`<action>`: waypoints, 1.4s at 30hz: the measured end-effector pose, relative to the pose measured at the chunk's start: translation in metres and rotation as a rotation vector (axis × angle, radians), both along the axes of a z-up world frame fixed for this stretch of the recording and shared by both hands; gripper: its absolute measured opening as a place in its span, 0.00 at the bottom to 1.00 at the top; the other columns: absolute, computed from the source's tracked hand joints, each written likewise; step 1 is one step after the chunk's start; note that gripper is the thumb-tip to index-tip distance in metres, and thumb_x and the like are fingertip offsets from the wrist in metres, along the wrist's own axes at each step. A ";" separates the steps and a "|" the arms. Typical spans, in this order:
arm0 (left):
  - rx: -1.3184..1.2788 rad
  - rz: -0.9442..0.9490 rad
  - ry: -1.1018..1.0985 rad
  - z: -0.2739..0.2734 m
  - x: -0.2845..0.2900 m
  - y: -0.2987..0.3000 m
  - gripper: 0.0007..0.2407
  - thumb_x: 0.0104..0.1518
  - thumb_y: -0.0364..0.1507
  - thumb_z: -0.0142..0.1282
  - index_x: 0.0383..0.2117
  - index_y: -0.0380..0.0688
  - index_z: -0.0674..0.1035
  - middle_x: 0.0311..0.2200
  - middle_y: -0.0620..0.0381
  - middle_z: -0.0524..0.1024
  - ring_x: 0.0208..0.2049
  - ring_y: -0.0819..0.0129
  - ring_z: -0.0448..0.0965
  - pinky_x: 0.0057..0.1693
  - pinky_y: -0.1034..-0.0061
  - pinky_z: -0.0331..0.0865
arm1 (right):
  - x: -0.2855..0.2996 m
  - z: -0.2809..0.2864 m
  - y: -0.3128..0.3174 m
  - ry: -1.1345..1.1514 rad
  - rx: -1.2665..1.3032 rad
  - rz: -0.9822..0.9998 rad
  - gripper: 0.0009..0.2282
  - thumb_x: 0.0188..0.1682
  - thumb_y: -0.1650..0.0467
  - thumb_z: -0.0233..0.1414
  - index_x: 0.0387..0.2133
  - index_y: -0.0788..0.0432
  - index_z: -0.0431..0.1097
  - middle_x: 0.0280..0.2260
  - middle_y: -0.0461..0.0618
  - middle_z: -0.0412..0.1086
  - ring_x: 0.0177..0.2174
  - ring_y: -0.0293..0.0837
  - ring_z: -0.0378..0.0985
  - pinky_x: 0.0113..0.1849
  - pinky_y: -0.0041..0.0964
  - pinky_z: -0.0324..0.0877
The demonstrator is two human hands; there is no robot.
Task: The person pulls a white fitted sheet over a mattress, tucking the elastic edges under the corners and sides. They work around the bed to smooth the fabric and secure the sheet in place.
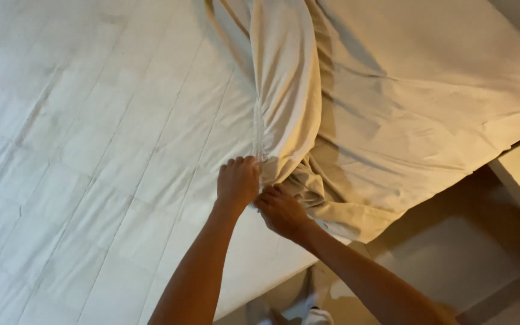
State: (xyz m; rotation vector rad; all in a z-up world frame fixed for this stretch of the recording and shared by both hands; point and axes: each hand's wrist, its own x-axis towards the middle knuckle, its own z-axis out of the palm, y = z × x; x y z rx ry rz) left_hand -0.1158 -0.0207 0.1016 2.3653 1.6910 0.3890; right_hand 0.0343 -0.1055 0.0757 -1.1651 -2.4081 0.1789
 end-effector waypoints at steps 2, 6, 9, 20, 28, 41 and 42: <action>-0.010 -0.021 -0.005 -0.004 -0.001 -0.001 0.09 0.62 0.33 0.51 0.42 0.44 0.78 0.40 0.48 0.79 0.45 0.49 0.77 0.51 0.53 0.68 | 0.000 0.006 0.002 0.032 0.013 0.041 0.09 0.41 0.75 0.54 0.35 0.59 0.75 0.36 0.51 0.73 0.42 0.51 0.73 0.49 0.48 0.65; 0.000 -0.063 -0.077 -0.022 0.006 0.000 0.11 0.59 0.33 0.52 0.43 0.43 0.78 0.42 0.47 0.78 0.46 0.49 0.76 0.51 0.53 0.67 | 0.008 0.013 0.012 -0.089 0.030 -0.008 0.06 0.41 0.73 0.56 0.32 0.57 0.76 0.33 0.52 0.73 0.36 0.52 0.72 0.41 0.50 0.64; -0.050 -0.075 -0.008 -0.014 0.017 0.000 0.12 0.57 0.36 0.55 0.41 0.43 0.77 0.42 0.47 0.77 0.47 0.50 0.75 0.52 0.56 0.68 | 0.025 -0.015 0.026 -0.105 0.024 -0.199 0.03 0.44 0.71 0.57 0.27 0.58 0.72 0.32 0.51 0.71 0.40 0.52 0.73 0.45 0.46 0.67; -0.060 0.056 0.115 -0.064 0.059 0.016 0.15 0.55 0.38 0.59 0.43 0.42 0.77 0.40 0.49 0.79 0.46 0.51 0.77 0.51 0.54 0.66 | 0.071 -0.015 0.091 -0.164 -0.156 -0.610 0.29 0.41 0.64 0.57 0.58 0.59 0.64 0.40 0.58 0.72 0.41 0.58 0.73 0.42 0.54 0.64; -0.087 -0.059 0.180 -0.037 0.044 -0.009 0.08 0.52 0.31 0.60 0.37 0.49 0.82 0.37 0.52 0.82 0.46 0.51 0.78 0.55 0.53 0.65 | 0.064 -0.019 0.081 -0.183 -0.383 -0.646 0.17 0.46 0.61 0.54 0.47 0.53 0.73 0.43 0.53 0.76 0.47 0.53 0.74 0.51 0.51 0.62; -0.208 0.044 0.261 -0.038 -0.103 -0.079 0.04 0.50 0.27 0.58 0.30 0.49 0.84 0.31 0.55 0.82 0.43 0.58 0.78 0.51 0.59 0.64 | -0.086 -0.001 0.013 -0.012 0.032 -0.185 0.09 0.45 0.73 0.54 0.38 0.60 0.74 0.37 0.53 0.77 0.44 0.53 0.75 0.51 0.49 0.64; -0.202 0.061 0.269 -0.042 -0.110 -0.081 0.04 0.50 0.27 0.57 0.29 0.49 0.84 0.30 0.55 0.82 0.42 0.58 0.78 0.51 0.59 0.64 | -0.091 -0.001 0.010 -0.021 0.040 -0.161 0.09 0.45 0.74 0.53 0.38 0.60 0.74 0.37 0.53 0.76 0.44 0.52 0.75 0.50 0.48 0.65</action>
